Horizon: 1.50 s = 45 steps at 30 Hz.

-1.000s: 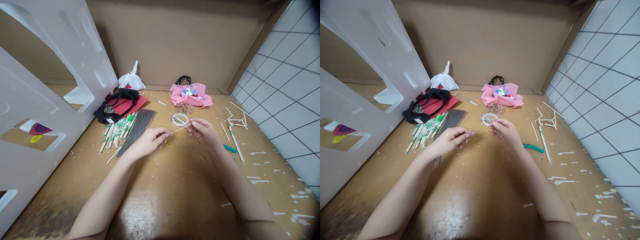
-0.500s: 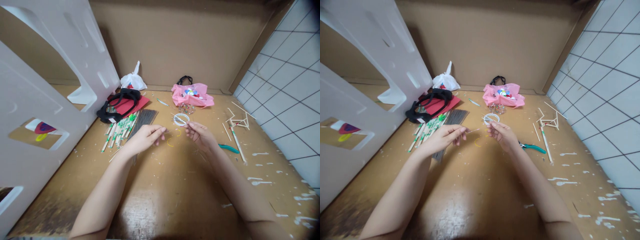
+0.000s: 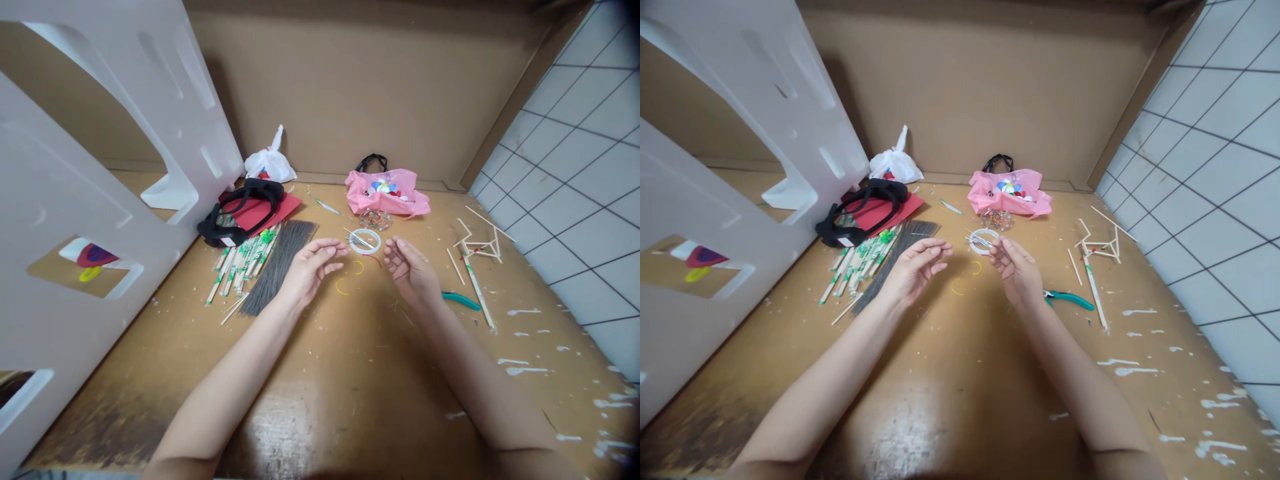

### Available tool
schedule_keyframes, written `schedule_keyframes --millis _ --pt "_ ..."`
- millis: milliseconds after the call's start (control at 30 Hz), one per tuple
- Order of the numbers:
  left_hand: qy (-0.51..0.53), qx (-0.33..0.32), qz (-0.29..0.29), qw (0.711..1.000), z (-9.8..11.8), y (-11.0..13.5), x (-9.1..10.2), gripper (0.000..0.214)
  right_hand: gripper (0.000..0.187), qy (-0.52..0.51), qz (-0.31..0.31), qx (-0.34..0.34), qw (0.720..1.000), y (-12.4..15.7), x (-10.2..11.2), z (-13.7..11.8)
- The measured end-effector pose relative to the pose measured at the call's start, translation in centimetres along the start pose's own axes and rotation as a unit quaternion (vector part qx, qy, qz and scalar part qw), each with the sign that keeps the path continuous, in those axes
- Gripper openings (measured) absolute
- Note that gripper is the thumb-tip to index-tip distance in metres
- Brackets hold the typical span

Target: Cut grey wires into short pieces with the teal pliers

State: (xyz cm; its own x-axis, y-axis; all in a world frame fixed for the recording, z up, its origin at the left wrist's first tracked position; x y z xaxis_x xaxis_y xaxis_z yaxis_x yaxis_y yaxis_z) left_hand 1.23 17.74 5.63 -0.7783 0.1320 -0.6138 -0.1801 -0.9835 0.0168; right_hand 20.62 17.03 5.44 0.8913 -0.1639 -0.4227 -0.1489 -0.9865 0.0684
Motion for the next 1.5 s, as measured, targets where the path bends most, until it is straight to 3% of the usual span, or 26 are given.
schedule_keyframes --millis 367,667,800,833,867,900,1033,1200,1367,1500 --pt "0.023 -0.012 0.064 0.998 -0.1 0.4 0.4 0.021 0.017 0.036 -0.018 0.0 0.999 0.6 -0.8 0.6" --pt "0.011 -0.037 0.053 0.998 -0.2 0.7 -0.1 0.022 0.023 0.08 -0.091 -0.035 0.992 1.2 -2.1 1.0" --pt "0.0 -0.071 0.064 0.995 1.5 0.9 0.0 0.02 0.035 0.212 -0.111 0.048 0.97 -0.7 -0.6 -0.4" --pt "0.002 -0.078 0.066 0.995 2.1 1.0 0.1 0.02 0.035 0.277 -0.085 0.088 0.953 -1.5 0.3 -1.0" --pt "0.005 -0.084 0.067 0.994 2.6 1.1 0.1 0.019 0.033 0.372 -0.047 0.125 0.919 -2.4 1.3 -1.6" --pt "0.008 -0.088 0.067 0.994 3.0 1.1 0.2 0.019 0.031 0.486 -0.022 0.146 0.862 -3.2 2.0 -1.7" --pt "0.014 -0.102 0.073 0.992 4.3 1.3 0.4 0.018 0.016 0.624 -0.01 0.147 0.767 -6.0 3.7 -1.1" --pt "0.028 -0.119 0.073 0.99 5.1 1.5 0.4 0.018 0.015 0.752 -0.062 0.119 0.645 -7.4 2.8 0.7" --pt "0.036 -0.12 0.069 0.99 5.5 1.5 0.4 0.016 0.014 0.809 -0.121 0.1 0.567 -8.0 1.7 2.6" --pt "0.04 -0.117 0.069 0.99 5.5 1.5 0.4 0.016 0.017 0.823 -0.129 0.092 0.545 -8.1 1.7 3.3"
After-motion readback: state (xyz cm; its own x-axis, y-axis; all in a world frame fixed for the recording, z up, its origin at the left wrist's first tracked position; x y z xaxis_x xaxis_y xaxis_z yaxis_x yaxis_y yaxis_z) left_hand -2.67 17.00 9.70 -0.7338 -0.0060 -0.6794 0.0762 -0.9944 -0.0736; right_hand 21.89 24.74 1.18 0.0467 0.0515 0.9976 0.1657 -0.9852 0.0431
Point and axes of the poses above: each hand's wrist, its own y-axis away from the middle knuckle, its own x-axis out of the back of the hand, z = x × y, the point moved 8 cm from there along -y, towards the middle knuckle, and after that the axes turned 5 degrees about y, right-handed, at the moved point
